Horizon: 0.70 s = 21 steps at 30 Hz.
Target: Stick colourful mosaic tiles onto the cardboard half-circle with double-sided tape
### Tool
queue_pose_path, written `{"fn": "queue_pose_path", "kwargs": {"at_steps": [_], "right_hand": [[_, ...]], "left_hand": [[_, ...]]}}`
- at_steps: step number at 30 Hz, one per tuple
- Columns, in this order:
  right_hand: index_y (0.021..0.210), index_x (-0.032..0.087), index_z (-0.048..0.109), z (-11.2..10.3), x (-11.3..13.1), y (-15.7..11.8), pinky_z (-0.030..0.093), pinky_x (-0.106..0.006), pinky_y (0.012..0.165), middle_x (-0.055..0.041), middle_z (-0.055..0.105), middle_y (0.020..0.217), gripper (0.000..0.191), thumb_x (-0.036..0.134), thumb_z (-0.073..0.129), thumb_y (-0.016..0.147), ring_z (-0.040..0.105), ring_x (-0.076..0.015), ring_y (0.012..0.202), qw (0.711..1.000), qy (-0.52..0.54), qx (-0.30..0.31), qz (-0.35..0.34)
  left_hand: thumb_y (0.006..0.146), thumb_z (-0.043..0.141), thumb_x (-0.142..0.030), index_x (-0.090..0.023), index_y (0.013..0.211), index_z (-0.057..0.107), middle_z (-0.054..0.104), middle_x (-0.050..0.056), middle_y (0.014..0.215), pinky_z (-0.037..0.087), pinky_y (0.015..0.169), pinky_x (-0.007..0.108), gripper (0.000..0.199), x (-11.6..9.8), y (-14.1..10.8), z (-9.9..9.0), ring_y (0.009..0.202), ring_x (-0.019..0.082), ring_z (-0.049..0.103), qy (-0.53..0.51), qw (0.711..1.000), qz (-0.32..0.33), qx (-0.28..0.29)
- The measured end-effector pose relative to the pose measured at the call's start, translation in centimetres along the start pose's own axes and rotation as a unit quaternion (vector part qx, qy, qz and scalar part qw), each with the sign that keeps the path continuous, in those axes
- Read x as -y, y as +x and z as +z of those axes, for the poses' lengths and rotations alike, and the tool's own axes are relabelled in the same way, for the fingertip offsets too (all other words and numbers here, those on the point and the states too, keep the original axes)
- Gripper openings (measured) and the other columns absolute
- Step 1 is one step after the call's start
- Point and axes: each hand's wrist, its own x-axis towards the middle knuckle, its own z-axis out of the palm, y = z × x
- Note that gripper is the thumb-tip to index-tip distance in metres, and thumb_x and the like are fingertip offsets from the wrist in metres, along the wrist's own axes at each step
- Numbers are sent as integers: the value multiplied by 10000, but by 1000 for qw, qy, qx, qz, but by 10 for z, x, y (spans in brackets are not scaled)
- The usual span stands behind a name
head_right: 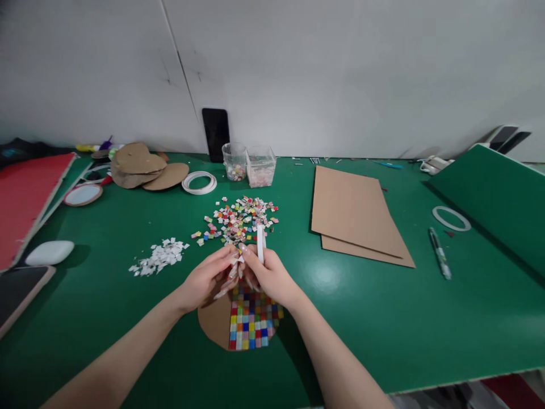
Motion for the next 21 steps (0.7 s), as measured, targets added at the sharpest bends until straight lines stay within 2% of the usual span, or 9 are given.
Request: {"fn": "queue_pose_path", "kwargs": {"at_steps": [6, 11, 15, 18, 21], "right_hand": [[604, 190, 431, 2, 1, 0, 296, -204, 400, 88, 385, 397, 413, 473, 377, 900, 332, -59, 351, 1000, 9, 3, 3], [630, 191, 433, 2, 0, 0, 277, -199, 378, 91, 376, 404, 404, 503, 391, 884, 316, -57, 342, 1000, 17, -4, 19], [639, 199, 410, 4, 0, 0, 289, -205, 396, 83, 383, 440, 372, 480, 413, 883, 336, -67, 381, 999, -24, -46, 3], [638, 204, 394, 5, -2, 0, 294, -211, 409, 75, 387, 463, 365, 474, 414, 883, 347, -76, 406, 996, -53, -70, -6], [636, 207, 388, 6, -5, 1, 305, -217, 427, 73, 375, 470, 360, 463, 409, 888, 347, -80, 415, 994, -79, -78, -19]], "left_hand": [[851, 429, -318, -187, 692, 384, 391, -36, 605, 298, 438, 230, 211, -5, 0, 4, 441, 64, 352, -51, 999, -4, 6], [868, 428, -333, -176, 717, 438, 443, -21, 596, 376, 511, 249, 218, -3, -1, 3, 502, 94, 448, -43, 999, 6, 23], [881, 407, -433, -182, 743, 445, 460, -27, 603, 401, 515, 243, 289, 2, 2, 2, 502, 94, 460, -27, 999, 15, -12], [871, 281, -572, -188, 736, 439, 448, -34, 586, 409, 493, 242, 436, 3, 4, 1, 482, 97, 453, -7, 999, 7, -34], [866, 262, -586, -198, 732, 428, 425, -48, 554, 384, 474, 233, 442, 2, 5, 0, 466, 97, 422, 59, 996, 15, -64]]}}
